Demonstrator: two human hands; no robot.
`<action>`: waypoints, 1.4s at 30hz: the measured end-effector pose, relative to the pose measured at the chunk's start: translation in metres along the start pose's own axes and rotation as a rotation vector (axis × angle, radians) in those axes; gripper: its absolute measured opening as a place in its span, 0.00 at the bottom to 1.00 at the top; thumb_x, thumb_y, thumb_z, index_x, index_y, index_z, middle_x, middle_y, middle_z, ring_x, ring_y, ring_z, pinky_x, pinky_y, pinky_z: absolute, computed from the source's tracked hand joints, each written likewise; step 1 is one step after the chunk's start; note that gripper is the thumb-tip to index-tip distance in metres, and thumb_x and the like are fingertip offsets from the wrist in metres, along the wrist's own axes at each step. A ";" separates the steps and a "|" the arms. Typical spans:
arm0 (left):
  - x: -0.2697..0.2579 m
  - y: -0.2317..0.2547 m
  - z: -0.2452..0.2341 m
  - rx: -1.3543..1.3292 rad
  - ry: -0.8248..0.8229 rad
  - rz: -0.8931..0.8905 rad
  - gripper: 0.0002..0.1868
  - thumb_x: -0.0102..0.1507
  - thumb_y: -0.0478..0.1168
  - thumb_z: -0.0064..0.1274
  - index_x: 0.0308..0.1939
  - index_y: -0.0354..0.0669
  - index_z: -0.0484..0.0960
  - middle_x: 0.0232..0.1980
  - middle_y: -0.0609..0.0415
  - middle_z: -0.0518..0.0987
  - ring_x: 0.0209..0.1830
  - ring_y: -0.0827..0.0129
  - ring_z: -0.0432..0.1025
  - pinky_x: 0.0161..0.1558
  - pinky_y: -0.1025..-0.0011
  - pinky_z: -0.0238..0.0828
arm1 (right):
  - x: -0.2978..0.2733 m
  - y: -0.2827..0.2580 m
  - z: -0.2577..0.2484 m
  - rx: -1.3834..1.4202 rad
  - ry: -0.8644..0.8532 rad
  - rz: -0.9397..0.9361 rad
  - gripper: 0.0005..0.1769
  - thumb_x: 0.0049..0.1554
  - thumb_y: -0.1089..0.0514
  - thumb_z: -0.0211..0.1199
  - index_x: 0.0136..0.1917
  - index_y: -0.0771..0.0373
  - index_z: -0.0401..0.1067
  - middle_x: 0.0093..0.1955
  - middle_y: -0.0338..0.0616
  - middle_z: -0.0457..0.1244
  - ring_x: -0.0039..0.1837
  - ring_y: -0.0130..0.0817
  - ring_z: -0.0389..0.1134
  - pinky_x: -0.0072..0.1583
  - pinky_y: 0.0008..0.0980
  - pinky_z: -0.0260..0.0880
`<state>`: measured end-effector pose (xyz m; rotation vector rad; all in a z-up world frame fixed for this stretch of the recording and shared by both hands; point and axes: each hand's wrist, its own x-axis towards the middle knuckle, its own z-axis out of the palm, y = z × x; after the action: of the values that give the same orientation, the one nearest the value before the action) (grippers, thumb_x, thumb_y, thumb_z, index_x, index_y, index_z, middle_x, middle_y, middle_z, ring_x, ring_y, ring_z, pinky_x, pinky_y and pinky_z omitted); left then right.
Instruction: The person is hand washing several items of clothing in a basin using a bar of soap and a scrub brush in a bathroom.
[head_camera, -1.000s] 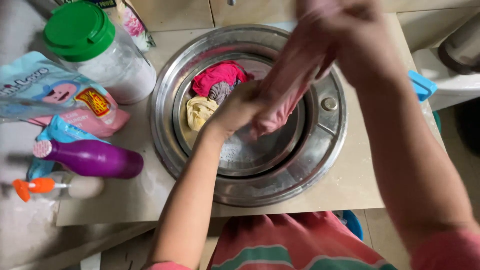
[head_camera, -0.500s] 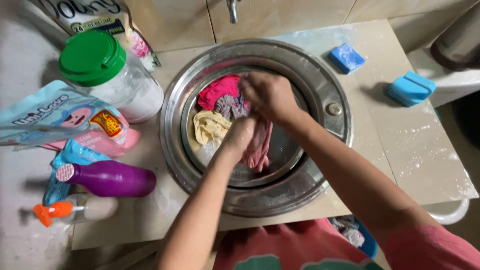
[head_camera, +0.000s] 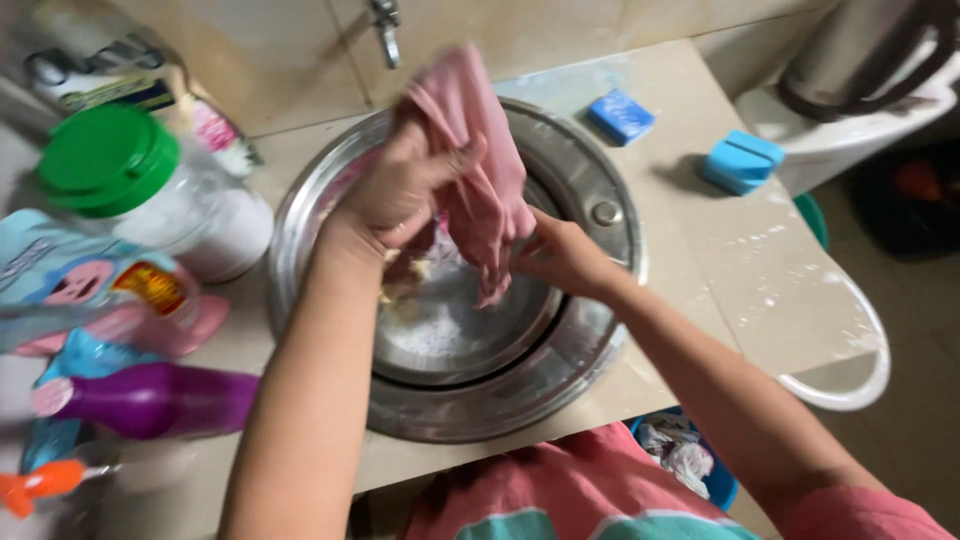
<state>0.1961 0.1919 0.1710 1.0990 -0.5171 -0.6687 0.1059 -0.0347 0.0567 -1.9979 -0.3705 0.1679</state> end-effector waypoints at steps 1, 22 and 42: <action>0.005 0.005 0.004 -0.067 -0.063 0.087 0.49 0.65 0.36 0.62 0.82 0.46 0.46 0.76 0.51 0.65 0.76 0.60 0.61 0.73 0.58 0.64 | -0.001 0.016 0.004 0.039 0.100 0.052 0.33 0.57 0.58 0.71 0.73 0.60 0.65 0.63 0.44 0.70 0.62 0.32 0.71 0.63 0.36 0.73; 0.090 -0.042 0.062 -0.338 0.117 0.080 0.34 0.58 0.17 0.42 0.67 0.40 0.61 0.56 0.38 0.73 0.54 0.46 0.75 0.53 0.49 0.82 | -0.126 0.073 -0.187 -0.651 0.693 -0.178 0.16 0.56 0.73 0.62 0.52 0.58 0.81 0.46 0.42 0.72 0.49 0.37 0.73 0.52 0.36 0.73; 0.020 -0.279 0.191 0.200 0.703 -0.162 0.27 0.57 0.31 0.59 0.60 0.31 0.73 0.53 0.44 0.78 0.46 0.66 0.74 0.44 0.67 0.74 | -0.053 0.106 -0.252 -0.943 0.147 0.112 0.51 0.43 0.45 0.76 0.78 0.35 0.60 0.66 0.58 0.61 0.59 0.59 0.66 0.54 0.53 0.69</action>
<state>0.0155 -0.0265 -0.0150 1.4814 0.1156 -0.3316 0.1456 -0.3104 0.0701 -2.9418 -0.2589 -0.1160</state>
